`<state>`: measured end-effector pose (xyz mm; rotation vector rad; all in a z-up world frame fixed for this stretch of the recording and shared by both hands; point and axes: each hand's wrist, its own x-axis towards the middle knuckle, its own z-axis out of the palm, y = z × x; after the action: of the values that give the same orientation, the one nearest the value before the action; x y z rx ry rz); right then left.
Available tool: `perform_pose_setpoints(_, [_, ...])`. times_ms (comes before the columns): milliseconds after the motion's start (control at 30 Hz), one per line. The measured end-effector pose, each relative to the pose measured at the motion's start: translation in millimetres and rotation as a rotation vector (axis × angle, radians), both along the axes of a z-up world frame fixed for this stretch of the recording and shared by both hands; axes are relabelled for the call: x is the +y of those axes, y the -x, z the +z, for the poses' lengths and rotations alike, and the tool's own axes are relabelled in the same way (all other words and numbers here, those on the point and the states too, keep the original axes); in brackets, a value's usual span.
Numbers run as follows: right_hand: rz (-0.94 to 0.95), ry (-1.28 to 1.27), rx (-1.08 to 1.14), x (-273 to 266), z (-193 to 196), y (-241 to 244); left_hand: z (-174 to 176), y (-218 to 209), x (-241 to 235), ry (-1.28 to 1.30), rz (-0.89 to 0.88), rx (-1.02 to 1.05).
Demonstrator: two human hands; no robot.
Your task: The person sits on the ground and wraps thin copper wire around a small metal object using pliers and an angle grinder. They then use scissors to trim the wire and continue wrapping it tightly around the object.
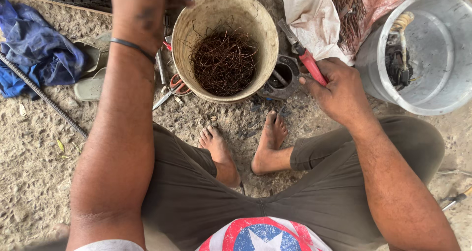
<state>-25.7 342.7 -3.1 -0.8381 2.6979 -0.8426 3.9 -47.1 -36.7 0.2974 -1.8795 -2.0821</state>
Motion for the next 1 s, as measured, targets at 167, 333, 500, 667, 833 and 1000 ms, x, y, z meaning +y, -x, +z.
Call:
perform_pose_setpoints(167, [-0.018,0.042,-0.018,2.7,10.6,-4.2,-3.2,3.2,51.4,1.046,-0.207,-0.352])
perform_pose_setpoints(333, [-0.006,0.125,-0.011,-0.7,35.8,-0.7,-43.1,11.9,117.5,1.207,-0.634,-0.815])
perform_pose_setpoints(500, [-0.092,0.178,-0.069,-1.2,66.8,6.4,-98.6,47.7,137.1,1.334,-0.806,-1.041])
perform_pose_setpoints(667, [-0.238,0.257,-0.124,17.6,88.9,15.7,-166.4,73.9,157.4,1.305,-0.781,-1.164])
perform_pose_setpoints(833, [-0.358,0.402,-0.196,35.6,94.3,20.8,-217.4,82.9,147.4,1.250,-0.837,-1.210])
perform_pose_setpoints(1000, [-0.347,0.437,-0.195,37.8,96.7,32.3,-207.9,72.5,139.8,1.271,-0.820,-1.124])
